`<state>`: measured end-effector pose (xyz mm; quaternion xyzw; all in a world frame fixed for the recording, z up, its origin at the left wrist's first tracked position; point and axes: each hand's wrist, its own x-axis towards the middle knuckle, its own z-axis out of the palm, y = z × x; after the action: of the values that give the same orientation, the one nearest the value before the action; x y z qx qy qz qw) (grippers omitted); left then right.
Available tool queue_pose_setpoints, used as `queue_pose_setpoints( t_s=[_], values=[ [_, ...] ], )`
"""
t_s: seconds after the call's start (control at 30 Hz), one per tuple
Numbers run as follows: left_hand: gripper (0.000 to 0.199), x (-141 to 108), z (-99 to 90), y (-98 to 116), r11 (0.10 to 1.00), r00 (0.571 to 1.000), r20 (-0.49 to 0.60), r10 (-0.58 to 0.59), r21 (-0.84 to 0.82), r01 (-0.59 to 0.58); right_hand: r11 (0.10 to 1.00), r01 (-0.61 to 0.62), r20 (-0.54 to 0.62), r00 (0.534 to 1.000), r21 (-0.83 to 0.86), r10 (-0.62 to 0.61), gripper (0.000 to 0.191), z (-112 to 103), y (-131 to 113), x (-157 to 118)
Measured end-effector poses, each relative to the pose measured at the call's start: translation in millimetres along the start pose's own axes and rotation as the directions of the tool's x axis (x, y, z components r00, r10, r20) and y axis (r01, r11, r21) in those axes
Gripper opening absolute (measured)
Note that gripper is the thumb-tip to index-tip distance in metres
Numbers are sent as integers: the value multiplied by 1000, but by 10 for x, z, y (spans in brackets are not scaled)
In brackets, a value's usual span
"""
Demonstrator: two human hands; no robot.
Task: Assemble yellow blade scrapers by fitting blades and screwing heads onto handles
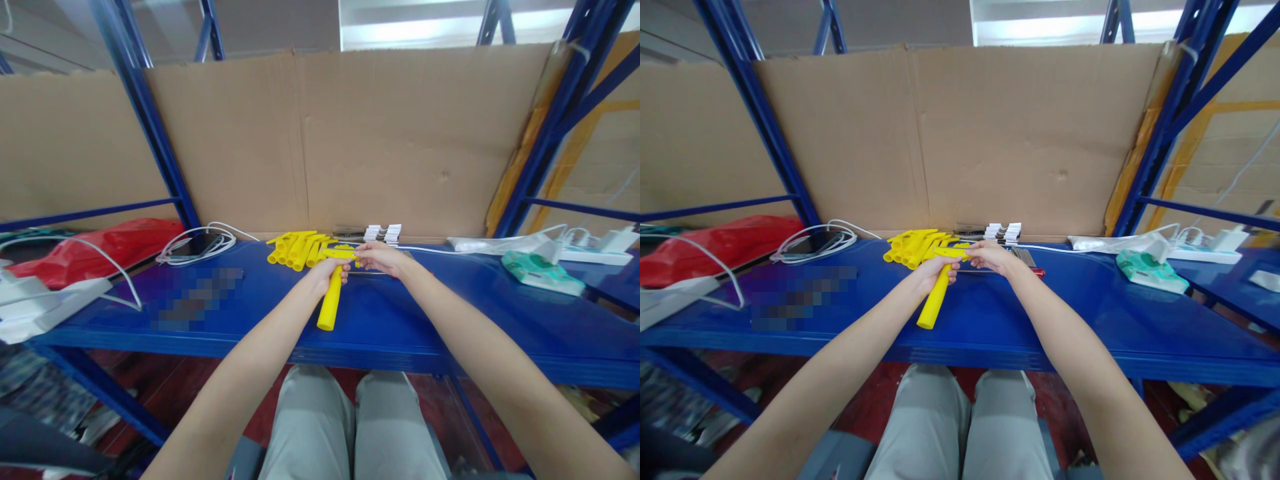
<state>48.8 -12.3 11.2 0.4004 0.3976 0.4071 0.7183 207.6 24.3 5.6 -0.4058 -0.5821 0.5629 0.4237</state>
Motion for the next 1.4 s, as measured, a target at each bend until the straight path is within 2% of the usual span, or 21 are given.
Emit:
queue_pose_setpoints(
  t_s=[0.13,0.33,0.63,0.9,1.07,1.13,1.2,1.27,1.3,1.37,1.4],
  values=[
    [22,-5,7,9,1000,999,-29,14,11,-14,1000,14,12,1000,-3,-14,12,-2,18,26],
    [20,-1,5,-6,998,999,16,47,-29,-46,999,23,17,1000,-38,-22,11,28,3,-7],
    [19,27,3,-25,999,999,-39,35,-34,-36,993,23,-32,999,-112,-27,12,68,-2,-34],
    [22,-4,15,-2,999,998,-49,36,-7,-36,996,-22,-60,998,-87,17,11,84,-17,-44],
    [21,-40,35,12,999,998,-48,49,-21,-50,999,-31,-116,993,-39,26,11,74,-39,-47],
    [20,-44,35,13,998,998,-44,53,-36,-55,998,-32,-119,993,-62,25,10,69,-58,-59],
    [21,-40,29,12,997,997,-43,59,-48,-61,985,-32,-145,989,-172,7,10,50,-75,-64],
    [21,-29,20,10,996,998,-39,58,-65,-61,907,-17,-208,975,-420,-78,12,4,-81,-54],
    [20,-23,15,10,995,998,-37,55,-75,-58,819,-5,-229,961,-573,-154,13,-28,-82,-44],
    [20,-12,6,11,994,998,-38,48,-91,-51,567,1,-214,925,-824,-313,14,-108,-84,-25],
    [20,-9,3,12,994,998,-41,47,-95,-51,452,-9,-189,915,-892,-356,14,-150,-90,-22]
  ],
)
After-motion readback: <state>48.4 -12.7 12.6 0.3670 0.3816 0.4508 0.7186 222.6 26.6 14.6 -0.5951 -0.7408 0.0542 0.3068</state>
